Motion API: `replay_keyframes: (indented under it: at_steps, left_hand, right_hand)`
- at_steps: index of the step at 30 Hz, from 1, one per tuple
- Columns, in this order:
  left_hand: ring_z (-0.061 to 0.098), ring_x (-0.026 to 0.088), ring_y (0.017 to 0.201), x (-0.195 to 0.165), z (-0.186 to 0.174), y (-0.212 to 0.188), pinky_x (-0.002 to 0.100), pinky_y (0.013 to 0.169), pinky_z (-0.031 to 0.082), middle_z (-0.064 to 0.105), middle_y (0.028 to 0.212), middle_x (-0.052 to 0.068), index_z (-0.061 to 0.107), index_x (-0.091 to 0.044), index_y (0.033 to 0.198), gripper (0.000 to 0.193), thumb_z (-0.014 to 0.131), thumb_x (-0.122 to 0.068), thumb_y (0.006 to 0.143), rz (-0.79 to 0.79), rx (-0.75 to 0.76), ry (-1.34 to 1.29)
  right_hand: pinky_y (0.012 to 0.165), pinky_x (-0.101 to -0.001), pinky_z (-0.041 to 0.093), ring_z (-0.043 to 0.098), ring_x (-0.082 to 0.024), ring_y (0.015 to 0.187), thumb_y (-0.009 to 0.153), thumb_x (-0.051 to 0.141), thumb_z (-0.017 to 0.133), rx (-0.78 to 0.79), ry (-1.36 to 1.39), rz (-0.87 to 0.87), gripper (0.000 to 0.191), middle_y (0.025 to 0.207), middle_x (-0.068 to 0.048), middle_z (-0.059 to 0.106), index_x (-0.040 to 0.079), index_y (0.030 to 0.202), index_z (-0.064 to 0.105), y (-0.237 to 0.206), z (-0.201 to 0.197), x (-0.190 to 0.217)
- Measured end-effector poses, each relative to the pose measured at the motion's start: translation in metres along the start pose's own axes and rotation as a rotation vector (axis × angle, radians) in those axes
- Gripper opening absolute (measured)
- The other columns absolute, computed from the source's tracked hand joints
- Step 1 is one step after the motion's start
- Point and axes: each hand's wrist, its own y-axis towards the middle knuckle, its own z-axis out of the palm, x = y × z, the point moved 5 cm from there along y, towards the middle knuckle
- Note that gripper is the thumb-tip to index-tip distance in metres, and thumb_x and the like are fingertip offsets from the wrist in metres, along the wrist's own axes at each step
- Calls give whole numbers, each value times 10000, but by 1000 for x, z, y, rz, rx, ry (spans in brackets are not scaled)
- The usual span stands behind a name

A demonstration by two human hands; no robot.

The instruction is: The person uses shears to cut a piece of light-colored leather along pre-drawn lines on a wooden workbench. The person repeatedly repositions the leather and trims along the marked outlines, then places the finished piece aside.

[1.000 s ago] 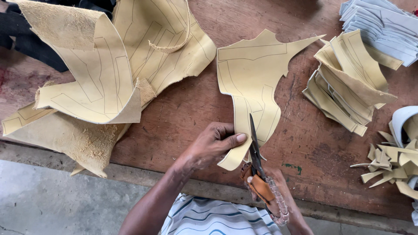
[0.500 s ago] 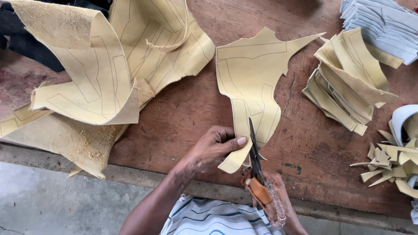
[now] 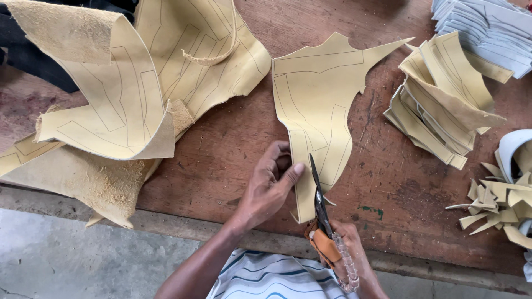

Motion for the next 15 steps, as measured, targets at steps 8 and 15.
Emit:
replay_keyframes:
  at_steps: [8,15]
  left_hand:
    - [693,108,923,-12,8,-2,274,791,603,707,1011,70,515,-29,1273,271,573,-183,1057,97,-50,-177]
    - [702,106,895,-14,7,-1,280,767,613,719,979,62,523,-45,1243,246,573,-187,1049,52,-38,-122]
  right_hand:
    - [342,-281,439,579,-121,400,862,131,690,0,240,43,191,567,-57,637,-52,900,730,1,1,-15]
    - [354,-263,447,601,-103,422,850,484,673,39,69,-137,528,590,-36,653,-24,973,749,0,-2,-18]
